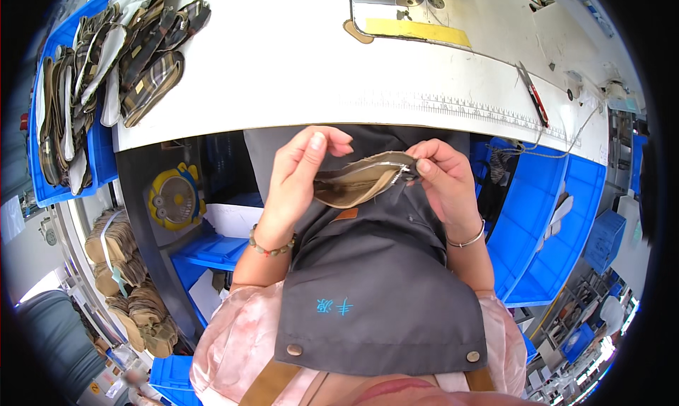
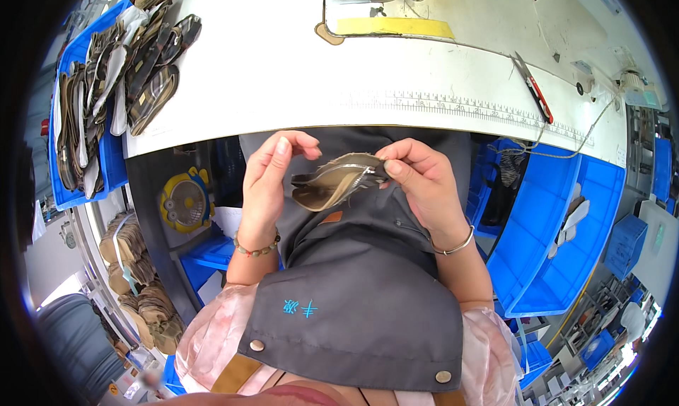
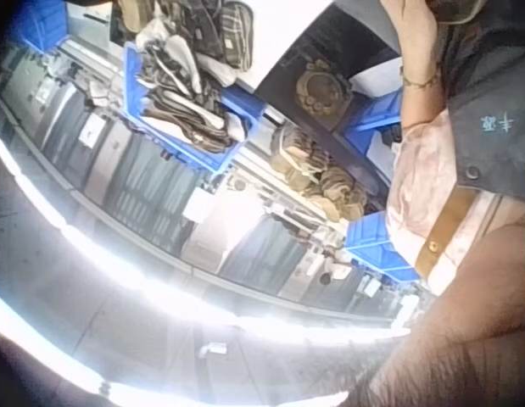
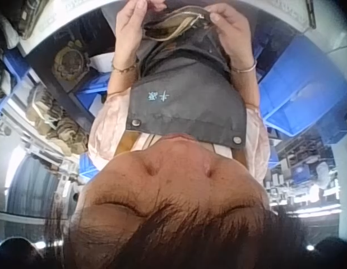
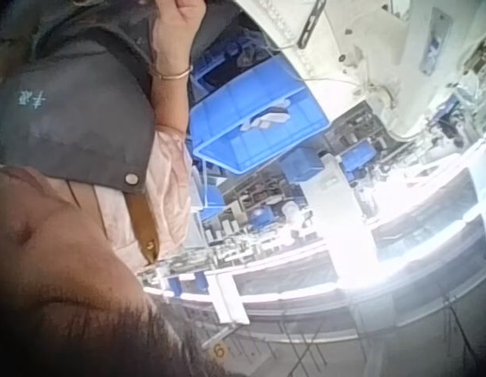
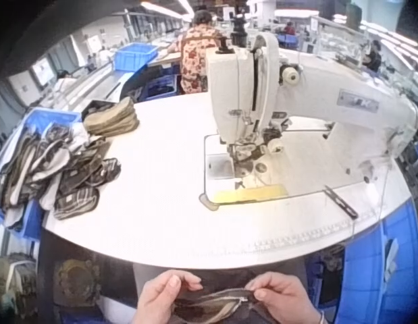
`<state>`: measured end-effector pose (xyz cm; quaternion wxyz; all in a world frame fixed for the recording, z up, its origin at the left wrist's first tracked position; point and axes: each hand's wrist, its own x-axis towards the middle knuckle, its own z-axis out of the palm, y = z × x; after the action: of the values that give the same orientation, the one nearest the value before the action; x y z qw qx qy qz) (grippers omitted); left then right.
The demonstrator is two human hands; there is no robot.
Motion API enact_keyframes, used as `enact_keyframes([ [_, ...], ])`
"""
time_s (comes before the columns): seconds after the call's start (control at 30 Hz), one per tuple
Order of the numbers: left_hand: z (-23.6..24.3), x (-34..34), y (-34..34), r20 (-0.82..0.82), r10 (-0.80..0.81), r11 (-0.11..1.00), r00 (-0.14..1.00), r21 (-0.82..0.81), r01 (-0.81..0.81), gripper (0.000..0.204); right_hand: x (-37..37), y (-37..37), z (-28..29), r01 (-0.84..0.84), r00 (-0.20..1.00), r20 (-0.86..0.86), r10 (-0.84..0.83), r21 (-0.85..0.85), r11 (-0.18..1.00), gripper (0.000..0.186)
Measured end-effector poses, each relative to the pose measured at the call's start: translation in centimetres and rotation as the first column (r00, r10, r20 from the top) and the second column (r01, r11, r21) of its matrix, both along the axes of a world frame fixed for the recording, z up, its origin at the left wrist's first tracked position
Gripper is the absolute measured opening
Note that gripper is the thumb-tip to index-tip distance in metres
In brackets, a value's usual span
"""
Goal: Sewing fabric or leather components for shoes using an industrial sewing machine.
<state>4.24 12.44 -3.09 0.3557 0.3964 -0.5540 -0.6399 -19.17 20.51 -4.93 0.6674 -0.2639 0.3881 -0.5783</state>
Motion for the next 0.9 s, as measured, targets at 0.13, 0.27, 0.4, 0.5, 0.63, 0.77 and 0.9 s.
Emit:
enact_keyframes([
  [0.13,-1.3,2.0,-0.4,0.061,0.087,0.996,0.994,0.013,-0.088,0.042,-0.9,0.3,-0.8,0.019,0.992,0.128,-0.02,0.011,1.0,0.014],
  [0.27,-2.1,3.8,-0.3,0.002,0.093,0.98,0.996,0.179,-0.092,0.047,-2.3,1.1,-2.4,0.114,0.953,0.285,-0.105,-0.015,0.993,0.018],
  [0.4,-1.8,4.1,0.0,-0.268,-0.027,0.952,0.963,0.286,0.106,0.057,-3.8,1.7,-3.3,0.25,0.913,0.336,-0.233,-0.007,0.968,0.031],
  [0.5,-1.4,3.7,0.2,-0.307,-0.092,0.946,0.947,0.272,0.18,0.06,-4.5,1.7,-3.2,0.243,0.876,0.446,-0.183,-0.08,0.967,0.041],
  [0.63,-0.5,2.6,0.0,-0.364,-0.084,0.935,0.927,0.294,0.2,0.04,-5.4,2.5,-4.6,0.279,0.866,0.454,-0.208,-0.094,0.956,0.043],
  [0.77,0.2,2.1,0.1,-0.397,-0.056,0.943,0.916,0.281,0.18,0.029,-6.3,2.5,-6.0,0.193,0.834,0.548,-0.059,-0.189,0.963,0.045],
  [0.9,1.4,1.4,-0.3,-0.278,-0.084,0.956,0.957,0.25,0.156,0.025,-10.1,4.4,-7.3,0.187,0.789,0.614,0.008,-0.252,0.949,0.058],
])
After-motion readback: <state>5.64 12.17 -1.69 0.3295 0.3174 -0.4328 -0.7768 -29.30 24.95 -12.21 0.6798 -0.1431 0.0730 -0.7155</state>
